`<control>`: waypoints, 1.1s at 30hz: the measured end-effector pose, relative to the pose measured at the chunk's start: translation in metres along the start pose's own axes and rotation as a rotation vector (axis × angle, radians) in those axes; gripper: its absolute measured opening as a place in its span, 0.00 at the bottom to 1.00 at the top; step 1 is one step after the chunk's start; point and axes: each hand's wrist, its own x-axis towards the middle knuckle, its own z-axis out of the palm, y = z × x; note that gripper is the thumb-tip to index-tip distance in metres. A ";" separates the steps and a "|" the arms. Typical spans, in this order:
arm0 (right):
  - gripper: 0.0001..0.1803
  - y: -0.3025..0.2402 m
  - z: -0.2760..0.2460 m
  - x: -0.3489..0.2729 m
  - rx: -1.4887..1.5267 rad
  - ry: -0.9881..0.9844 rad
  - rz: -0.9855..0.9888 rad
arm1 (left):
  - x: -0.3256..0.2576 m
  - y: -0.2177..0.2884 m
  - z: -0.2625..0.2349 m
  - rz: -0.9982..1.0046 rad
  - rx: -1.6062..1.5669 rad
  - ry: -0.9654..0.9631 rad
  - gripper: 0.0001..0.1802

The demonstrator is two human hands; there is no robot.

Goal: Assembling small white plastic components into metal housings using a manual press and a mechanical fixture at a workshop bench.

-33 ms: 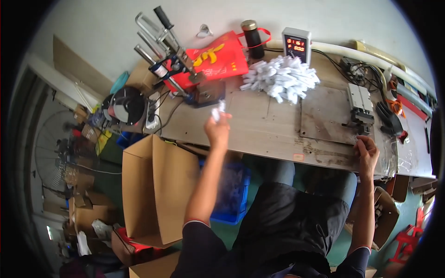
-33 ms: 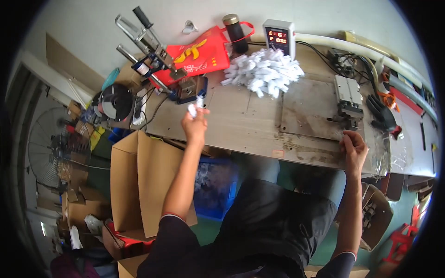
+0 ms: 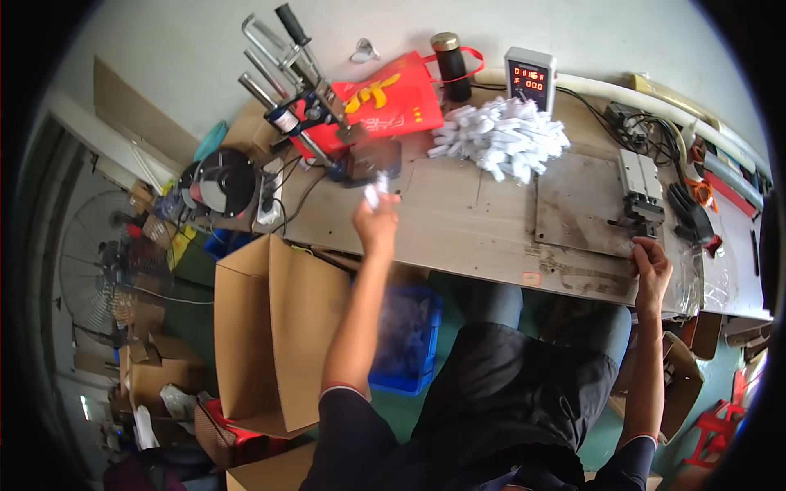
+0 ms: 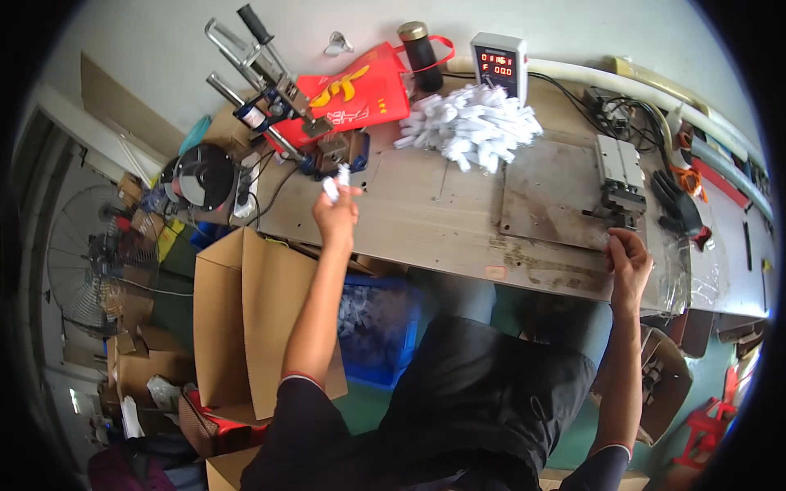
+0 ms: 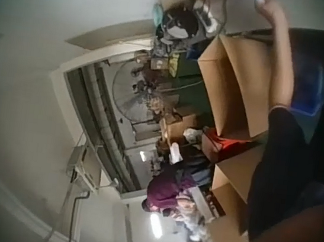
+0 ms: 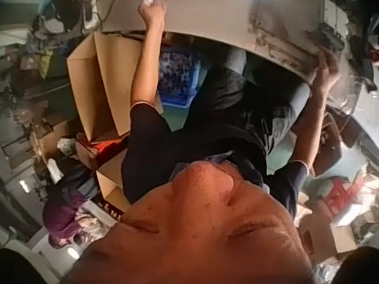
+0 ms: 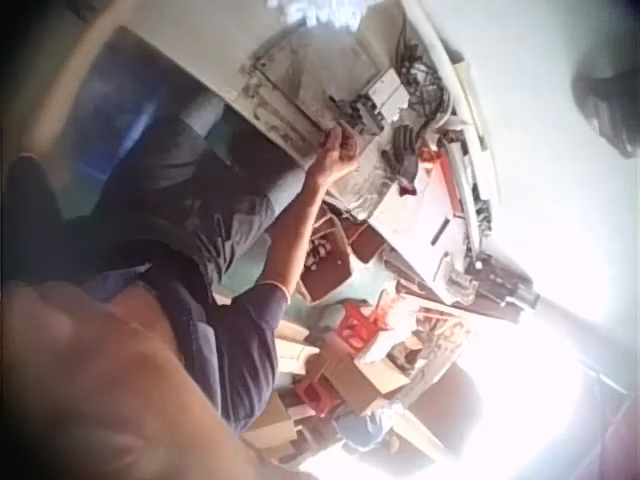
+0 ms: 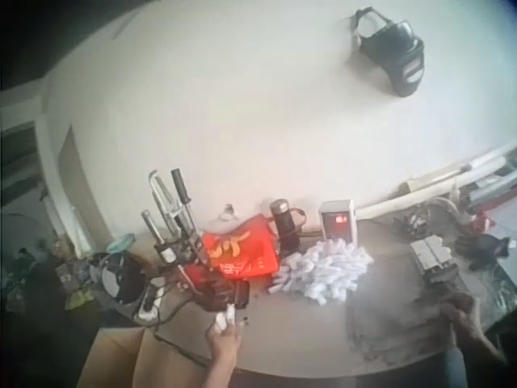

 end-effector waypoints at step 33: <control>0.17 -0.090 0.585 0.159 -0.928 -0.501 -0.778 | 0.128 -0.059 -0.043 0.357 0.203 0.142 0.13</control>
